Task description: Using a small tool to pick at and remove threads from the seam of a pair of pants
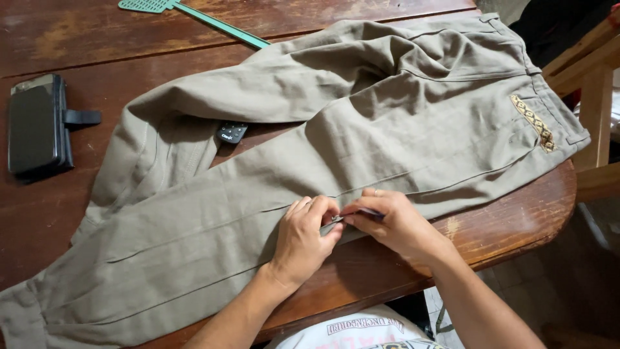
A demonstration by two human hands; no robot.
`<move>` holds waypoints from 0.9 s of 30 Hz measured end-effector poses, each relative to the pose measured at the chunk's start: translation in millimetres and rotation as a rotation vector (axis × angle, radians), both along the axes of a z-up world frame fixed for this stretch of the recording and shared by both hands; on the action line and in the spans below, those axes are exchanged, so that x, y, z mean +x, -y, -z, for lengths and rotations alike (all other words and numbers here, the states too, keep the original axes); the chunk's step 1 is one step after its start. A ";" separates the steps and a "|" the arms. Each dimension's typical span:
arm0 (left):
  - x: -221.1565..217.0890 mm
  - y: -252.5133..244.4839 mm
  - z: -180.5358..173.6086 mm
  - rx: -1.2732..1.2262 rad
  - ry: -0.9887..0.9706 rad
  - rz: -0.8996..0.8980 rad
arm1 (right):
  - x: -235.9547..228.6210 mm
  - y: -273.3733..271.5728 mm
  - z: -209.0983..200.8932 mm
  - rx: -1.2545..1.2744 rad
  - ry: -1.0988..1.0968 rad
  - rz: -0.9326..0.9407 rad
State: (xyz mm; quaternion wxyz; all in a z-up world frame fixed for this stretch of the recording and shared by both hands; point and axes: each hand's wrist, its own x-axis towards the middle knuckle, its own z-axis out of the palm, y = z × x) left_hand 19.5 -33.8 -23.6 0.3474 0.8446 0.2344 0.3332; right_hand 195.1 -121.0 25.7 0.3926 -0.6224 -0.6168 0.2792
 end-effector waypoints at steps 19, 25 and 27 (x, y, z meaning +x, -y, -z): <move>3.2 -2.3 10.5 -0.011 0.084 0.027 | 6.9 21.2 -18.6 -0.028 0.113 -0.177; 4.9 -7.4 29.9 0.033 0.059 0.026 | -15.8 -1.6 -7.6 -0.024 -0.541 -0.306; 4.7 -7.7 28.7 0.036 0.050 0.063 | -9.4 -5.2 10.3 -0.075 -0.492 -0.324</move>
